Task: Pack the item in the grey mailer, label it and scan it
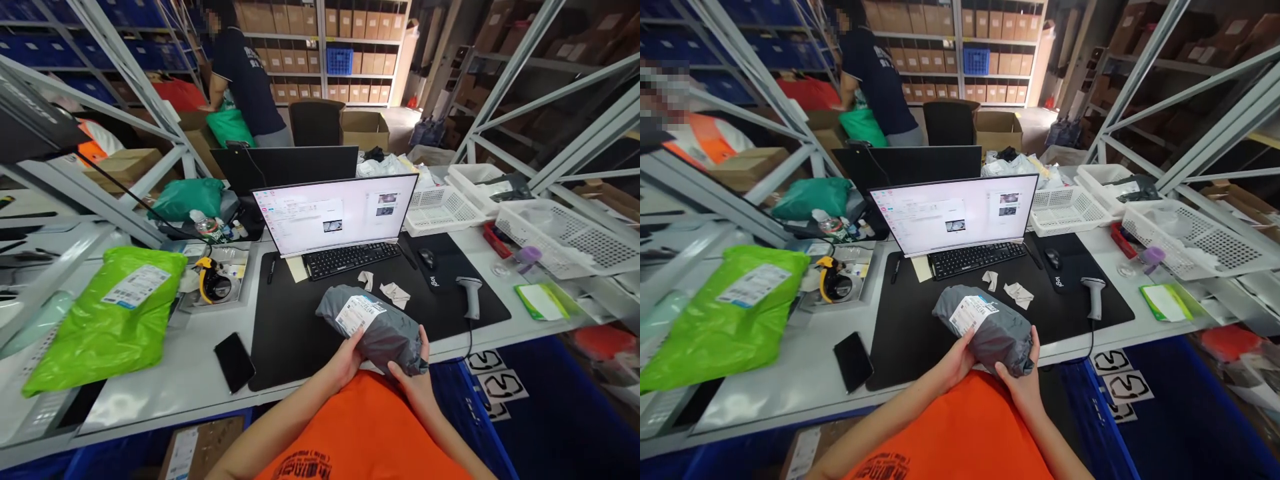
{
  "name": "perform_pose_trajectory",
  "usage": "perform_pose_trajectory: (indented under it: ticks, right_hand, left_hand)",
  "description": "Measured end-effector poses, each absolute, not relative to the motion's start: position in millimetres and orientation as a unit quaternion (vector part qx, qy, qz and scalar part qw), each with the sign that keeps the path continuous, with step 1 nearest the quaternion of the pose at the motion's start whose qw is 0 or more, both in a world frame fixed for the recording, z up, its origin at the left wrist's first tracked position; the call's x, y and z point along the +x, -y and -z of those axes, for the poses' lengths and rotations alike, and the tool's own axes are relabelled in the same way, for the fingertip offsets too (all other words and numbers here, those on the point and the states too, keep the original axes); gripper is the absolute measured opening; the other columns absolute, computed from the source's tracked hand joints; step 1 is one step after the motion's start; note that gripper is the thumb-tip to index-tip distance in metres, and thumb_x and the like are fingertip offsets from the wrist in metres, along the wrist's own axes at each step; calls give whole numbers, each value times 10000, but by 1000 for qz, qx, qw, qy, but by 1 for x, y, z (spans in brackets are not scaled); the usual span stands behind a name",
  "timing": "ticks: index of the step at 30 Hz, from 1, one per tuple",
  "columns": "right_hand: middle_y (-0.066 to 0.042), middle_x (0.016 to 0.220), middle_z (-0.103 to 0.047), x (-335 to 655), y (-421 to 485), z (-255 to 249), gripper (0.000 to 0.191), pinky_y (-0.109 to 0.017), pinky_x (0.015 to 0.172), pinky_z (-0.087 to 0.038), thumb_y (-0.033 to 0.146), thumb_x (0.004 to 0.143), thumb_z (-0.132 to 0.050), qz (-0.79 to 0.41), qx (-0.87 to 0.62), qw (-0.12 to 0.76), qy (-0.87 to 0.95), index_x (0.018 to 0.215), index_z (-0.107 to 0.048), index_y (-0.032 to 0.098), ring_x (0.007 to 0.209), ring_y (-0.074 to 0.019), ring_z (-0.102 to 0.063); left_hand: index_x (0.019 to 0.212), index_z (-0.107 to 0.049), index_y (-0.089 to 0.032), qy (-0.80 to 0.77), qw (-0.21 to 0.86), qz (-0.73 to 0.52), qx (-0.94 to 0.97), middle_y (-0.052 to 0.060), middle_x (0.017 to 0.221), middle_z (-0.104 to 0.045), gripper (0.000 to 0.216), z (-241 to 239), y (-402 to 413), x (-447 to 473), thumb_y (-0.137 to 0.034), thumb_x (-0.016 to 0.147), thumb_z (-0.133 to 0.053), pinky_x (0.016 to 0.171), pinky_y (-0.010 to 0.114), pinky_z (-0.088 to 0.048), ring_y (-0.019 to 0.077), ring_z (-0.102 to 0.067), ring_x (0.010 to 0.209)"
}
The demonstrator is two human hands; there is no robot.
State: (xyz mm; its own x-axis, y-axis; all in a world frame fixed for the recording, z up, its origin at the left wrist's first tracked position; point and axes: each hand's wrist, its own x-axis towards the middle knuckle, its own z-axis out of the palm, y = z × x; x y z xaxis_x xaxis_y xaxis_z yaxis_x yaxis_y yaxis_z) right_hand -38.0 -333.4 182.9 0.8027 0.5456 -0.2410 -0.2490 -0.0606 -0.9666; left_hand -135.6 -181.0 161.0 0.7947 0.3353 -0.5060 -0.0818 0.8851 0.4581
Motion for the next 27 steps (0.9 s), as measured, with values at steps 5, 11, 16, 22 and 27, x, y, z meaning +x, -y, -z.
perform_pose_trajectory:
  ticks: [5, 11, 16, 22, 27]
  right_hand:
    - [-157, 1617, -414, -25, 325, -180, 1288, -515, 1215, -352, 463, 654, -909, -312, -651, 680, 127, 1648, -106, 298, 1437, -318, -477]
    - [-184, 1626, -379, -19, 318, -188, 1296, -527, 1241, -304, 479, 640, -913, -314, -647, 684, 123, 1637, -114, 259, 1463, -327, -439]
    - [-158, 1614, -400, -19, 317, -194, 1284, -500, 1260, -272, 434, 626, -927, -297, -626, 703, 160, 1630, -143, 275, 1490, -301, -404]
    - [-160, 1665, -292, -25, 326, -185, 1261, -497, 1259, -272, 390, 651, -899, -260, -662, 670, 215, 1638, -123, 266, 1525, -313, -339]
    - [-173, 1658, -300, -36, 333, -182, 1266, -547, 1269, -242, 333, 591, -907, -213, -703, 623, 269, 1633, -195, 232, 1537, -375, -298]
  left_hand:
    - [1252, -693, -103, -309, 914, -158, 209, 180, 1385, -668, 574, -162, 179, -125, -429, 805, -847, 1257, 483, -335, 360, -515, 1418]
    - [1331, -639, -129, -345, 907, -152, 189, 126, 1363, -693, 481, -172, 174, -116, -374, 919, -684, 1248, 432, -360, 299, -556, 1386]
    - [1518, -473, -174, -420, 882, -181, 110, 105, 1260, -742, 550, -187, 162, -118, -429, 1031, -495, 1139, 450, -482, 279, -680, 1206]
    - [1534, -448, -220, -454, 876, -146, 74, 94, 1164, -757, 535, -195, 154, -136, -449, 1054, -506, 914, 374, -588, 230, -742, 927]
    - [1539, -402, -156, -485, 866, -82, 93, 143, 1124, -724, 674, -192, 153, -154, -588, 1029, -490, 871, 420, -593, 270, -737, 916]
